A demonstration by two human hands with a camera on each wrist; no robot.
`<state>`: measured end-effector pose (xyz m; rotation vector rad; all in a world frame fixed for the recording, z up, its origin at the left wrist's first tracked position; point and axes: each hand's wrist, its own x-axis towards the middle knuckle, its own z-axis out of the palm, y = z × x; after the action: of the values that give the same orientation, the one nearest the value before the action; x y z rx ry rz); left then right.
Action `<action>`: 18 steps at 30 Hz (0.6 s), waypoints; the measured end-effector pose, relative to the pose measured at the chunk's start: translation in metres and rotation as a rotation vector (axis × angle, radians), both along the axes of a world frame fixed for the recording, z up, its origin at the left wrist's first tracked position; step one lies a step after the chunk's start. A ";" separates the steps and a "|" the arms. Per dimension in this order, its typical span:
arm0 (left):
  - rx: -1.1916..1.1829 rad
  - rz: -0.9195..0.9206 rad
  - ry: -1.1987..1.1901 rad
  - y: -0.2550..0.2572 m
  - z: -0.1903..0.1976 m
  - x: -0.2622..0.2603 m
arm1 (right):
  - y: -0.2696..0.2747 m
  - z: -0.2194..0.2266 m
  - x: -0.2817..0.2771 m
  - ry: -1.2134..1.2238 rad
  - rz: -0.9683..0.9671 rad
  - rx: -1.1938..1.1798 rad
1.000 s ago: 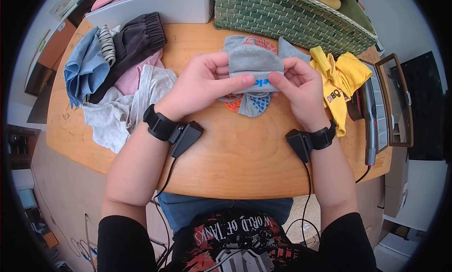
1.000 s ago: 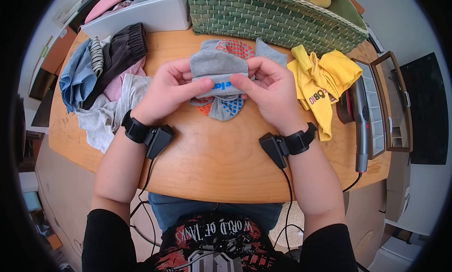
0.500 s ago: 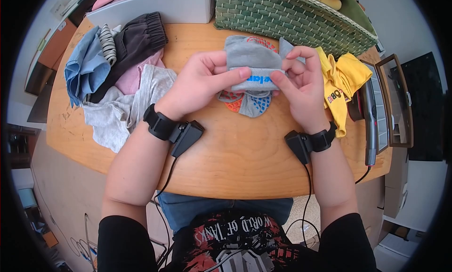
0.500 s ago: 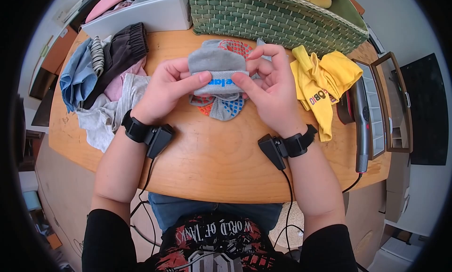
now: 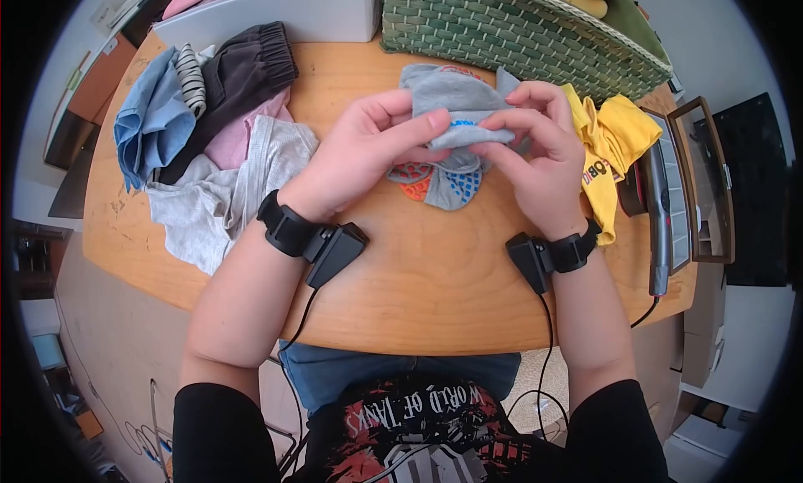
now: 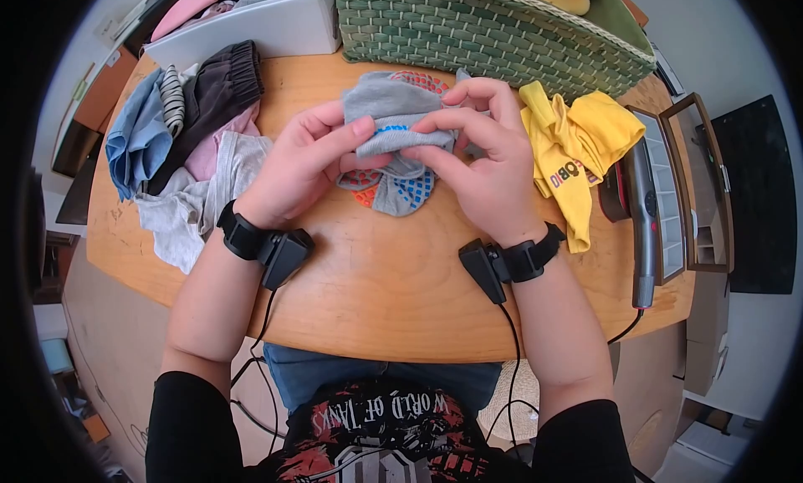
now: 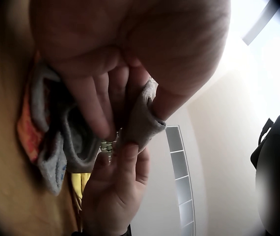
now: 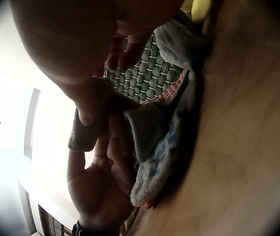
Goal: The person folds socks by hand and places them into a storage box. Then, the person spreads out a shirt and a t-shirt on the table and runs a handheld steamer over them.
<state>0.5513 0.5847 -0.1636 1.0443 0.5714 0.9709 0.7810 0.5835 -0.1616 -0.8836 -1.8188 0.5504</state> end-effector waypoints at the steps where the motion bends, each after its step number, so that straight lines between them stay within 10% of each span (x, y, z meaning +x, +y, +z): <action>1: -0.030 0.001 0.004 0.000 0.001 0.000 | 0.000 0.002 0.000 -0.020 -0.004 0.014; 18: -0.041 -0.043 -0.060 0.000 -0.001 0.003 | -0.002 0.007 -0.003 -0.174 0.063 0.052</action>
<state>0.5543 0.5844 -0.1648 0.9845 0.5157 0.9458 0.7776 0.5817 -0.1547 -0.8638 -2.0151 0.4760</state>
